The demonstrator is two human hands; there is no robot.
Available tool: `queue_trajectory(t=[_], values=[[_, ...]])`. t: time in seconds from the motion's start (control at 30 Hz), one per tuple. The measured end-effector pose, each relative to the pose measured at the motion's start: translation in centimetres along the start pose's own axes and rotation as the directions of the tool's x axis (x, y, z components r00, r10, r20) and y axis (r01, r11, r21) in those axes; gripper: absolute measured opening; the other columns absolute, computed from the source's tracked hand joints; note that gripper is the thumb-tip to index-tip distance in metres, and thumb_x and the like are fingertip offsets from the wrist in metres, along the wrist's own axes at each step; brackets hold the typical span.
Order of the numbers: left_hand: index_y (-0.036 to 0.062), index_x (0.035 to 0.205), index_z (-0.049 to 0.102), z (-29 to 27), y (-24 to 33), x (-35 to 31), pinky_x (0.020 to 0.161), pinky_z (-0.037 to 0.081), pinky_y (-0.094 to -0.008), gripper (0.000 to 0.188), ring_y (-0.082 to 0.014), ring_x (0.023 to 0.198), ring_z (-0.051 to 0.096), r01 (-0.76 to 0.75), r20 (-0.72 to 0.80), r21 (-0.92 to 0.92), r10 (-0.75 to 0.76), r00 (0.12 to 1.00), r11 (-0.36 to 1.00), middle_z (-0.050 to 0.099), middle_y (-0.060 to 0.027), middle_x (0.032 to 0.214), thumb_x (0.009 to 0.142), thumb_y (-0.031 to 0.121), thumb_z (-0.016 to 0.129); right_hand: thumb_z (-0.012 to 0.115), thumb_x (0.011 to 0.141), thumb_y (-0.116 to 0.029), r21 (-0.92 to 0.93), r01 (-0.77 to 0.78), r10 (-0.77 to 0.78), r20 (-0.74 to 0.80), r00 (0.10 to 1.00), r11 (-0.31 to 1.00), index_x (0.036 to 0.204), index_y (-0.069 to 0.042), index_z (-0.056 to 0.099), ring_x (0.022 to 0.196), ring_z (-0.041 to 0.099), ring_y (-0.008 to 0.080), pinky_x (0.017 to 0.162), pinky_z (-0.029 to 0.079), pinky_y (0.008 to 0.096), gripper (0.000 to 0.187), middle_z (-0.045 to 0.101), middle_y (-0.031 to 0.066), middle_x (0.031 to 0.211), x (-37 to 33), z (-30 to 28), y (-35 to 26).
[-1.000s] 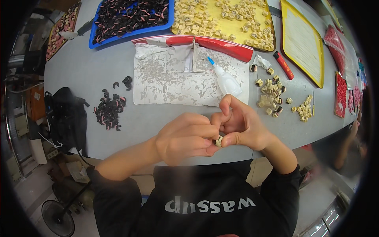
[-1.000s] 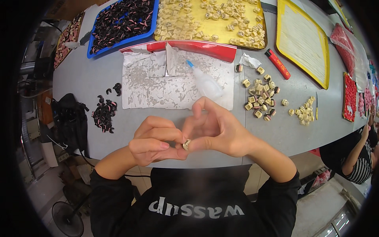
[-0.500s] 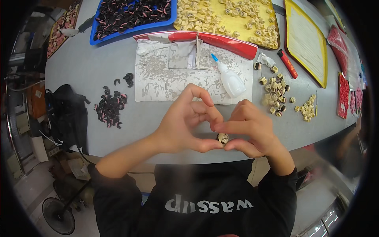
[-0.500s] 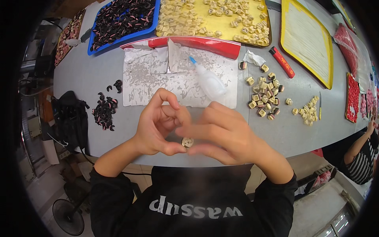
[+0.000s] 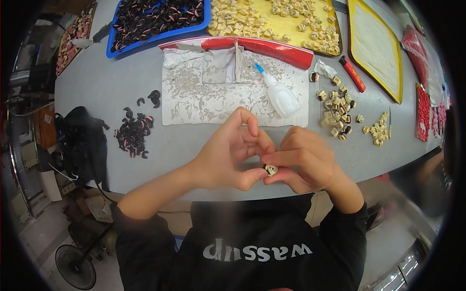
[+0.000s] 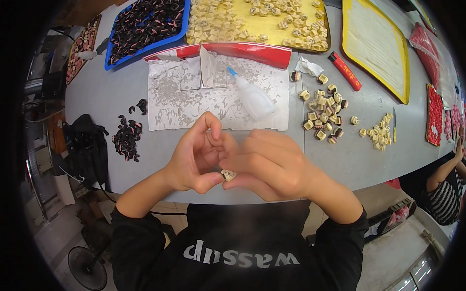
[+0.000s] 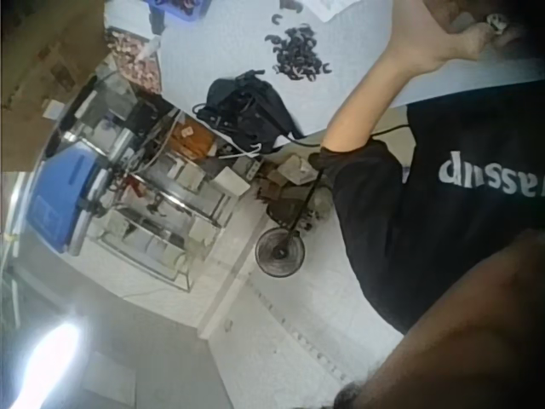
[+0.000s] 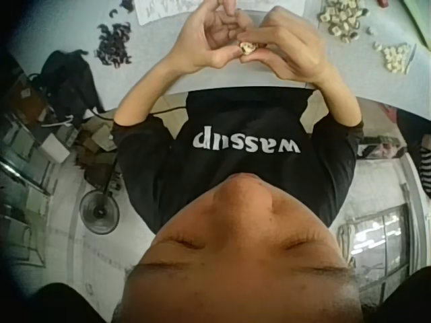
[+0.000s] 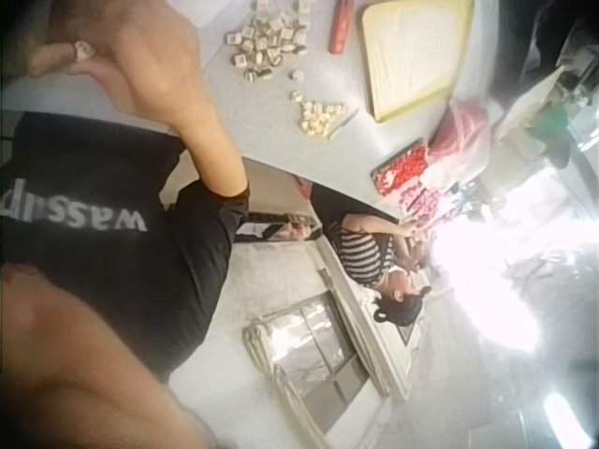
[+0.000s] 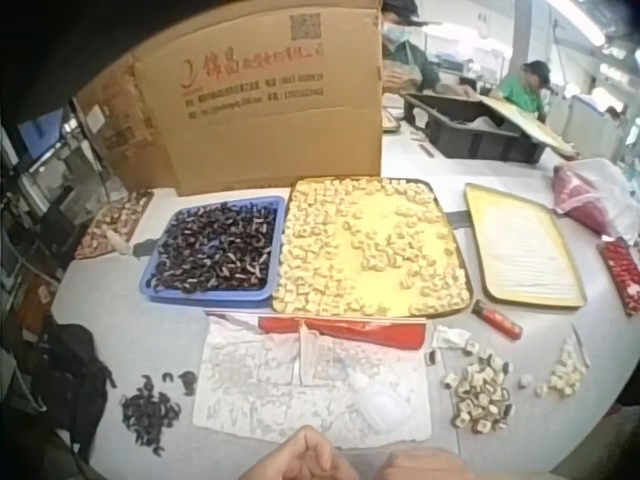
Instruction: The person dispenses glue from a bottle onto small curved pieces and attaches them onto miniature toy parts by hand.
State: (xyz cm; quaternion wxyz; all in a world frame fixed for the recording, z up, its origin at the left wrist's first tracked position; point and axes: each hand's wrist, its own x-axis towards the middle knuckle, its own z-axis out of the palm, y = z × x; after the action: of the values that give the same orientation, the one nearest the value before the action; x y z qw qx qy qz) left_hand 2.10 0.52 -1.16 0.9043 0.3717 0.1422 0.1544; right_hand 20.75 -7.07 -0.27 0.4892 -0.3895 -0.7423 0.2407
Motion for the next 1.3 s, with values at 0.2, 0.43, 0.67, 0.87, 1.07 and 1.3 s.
queue_trajectory(t=[0.2, 0.43, 0.67, 0.87, 1.07, 1.3], values=[[0.0126, 0.098, 0.027, 0.4, 0.0, 0.1, 0.090, 0.043, -0.0318, 0.052, -0.0149, 0.092, 0.051, 0.014, -0.025, -0.012, -0.015, 1.000, 1.000, 0.056, -0.0122, 0.097, 0.066, -0.011, 0.061, 0.080, 0.066, -0.011, -0.042, 0.018, -0.019, -0.008, 1.000, 0.999, 0.090, -0.002, 0.060, 0.054, 0.050, 0.0224, 0.047, 0.037, 0.0317, 0.032, 0.057, 0.0068, 0.072, 0.1, 0.4, 0.0], [0.0122, 0.095, 0.026, 0.4, 0.0, 0.1, 0.088, 0.044, -0.0302, 0.051, -0.0131, 0.091, 0.048, 0.019, -0.038, -0.015, -0.020, 0.999, 1.000, 0.055, -0.0132, 0.096, 0.065, -0.011, 0.060, 0.079, 0.064, -0.010, -0.095, 0.051, -0.054, -0.027, 0.998, 0.994, 0.089, 0.001, 0.060, 0.054, 0.051, 0.0222, 0.046, 0.038, 0.0313, 0.034, 0.060, 0.0085, 0.074, -0.2, 0.6, 0.1], [0.0123, 0.095, 0.026, 0.4, -0.4, 0.2, 0.087, 0.044, -0.0298, 0.052, -0.0131, 0.090, 0.049, -0.003, -0.044, -0.020, 0.002, 0.999, 1.000, 0.054, -0.0121, 0.096, 0.064, -0.011, 0.060, 0.078, 0.063, -0.009, -0.129, 0.090, -0.098, -0.059, 0.993, 0.988, 0.090, 0.002, 0.060, 0.055, 0.052, 0.0222, 0.047, 0.039, 0.0307, 0.035, 0.059, 0.0086, 0.075, -0.1, 0.9, 0.1], [0.0099, 0.112, 0.035, -0.1, -1.4, 0.3, 0.079, 0.045, -0.0334, 0.068, -0.0179, 0.086, 0.055, -0.444, -0.029, 0.450, 0.510, 0.860, 0.775, 0.058, -0.0105, 0.095, 0.059, -0.009, 0.075, 0.075, 0.072, -0.002, 0.223, -0.072, 0.089, -0.068, 0.994, 0.972, 0.103, 0.003, 0.053, 0.071, 0.058, 0.0265, 0.059, 0.045, 0.0334, 0.039, 0.060, 0.0136, 0.085, -0.3, 0.8, 0.2], [0.0091, 0.111, 0.048, -0.1, -1.1, 0.3, 0.072, 0.045, -0.0326, 0.068, -0.0222, 0.081, 0.055, -0.579, 0.182, 0.754, 0.749, 0.637, 0.310, 0.068, -0.0079, 0.087, 0.054, -0.004, 0.083, 0.070, 0.077, 0.001, 0.336, -0.202, 0.219, -0.014, 0.976, 0.920, 0.103, 0.002, 0.046, 0.077, 0.060, 0.0244, 0.070, 0.048, 0.0331, 0.035, 0.061, 0.0154, 0.090, -0.3, 0.3, 0.2], [0.0070, 0.108, 0.051, -0.1, -1.1, 0.1, 0.071, 0.045, -0.0327, 0.063, -0.0229, 0.080, 0.055, -0.574, 0.274, 0.806, 0.769, 0.577, 0.143, 0.068, -0.0069, 0.091, 0.055, -0.002, 0.085, 0.067, 0.079, 0.004, 0.405, -0.218, 0.243, -0.009, 0.970, 0.888, 0.106, 0.002, 0.044, 0.080, 0.061, 0.0246, 0.073, 0.049, 0.0337, 0.035, 0.061, 0.0164, 0.094, -0.3, 0.7, 0.0]])
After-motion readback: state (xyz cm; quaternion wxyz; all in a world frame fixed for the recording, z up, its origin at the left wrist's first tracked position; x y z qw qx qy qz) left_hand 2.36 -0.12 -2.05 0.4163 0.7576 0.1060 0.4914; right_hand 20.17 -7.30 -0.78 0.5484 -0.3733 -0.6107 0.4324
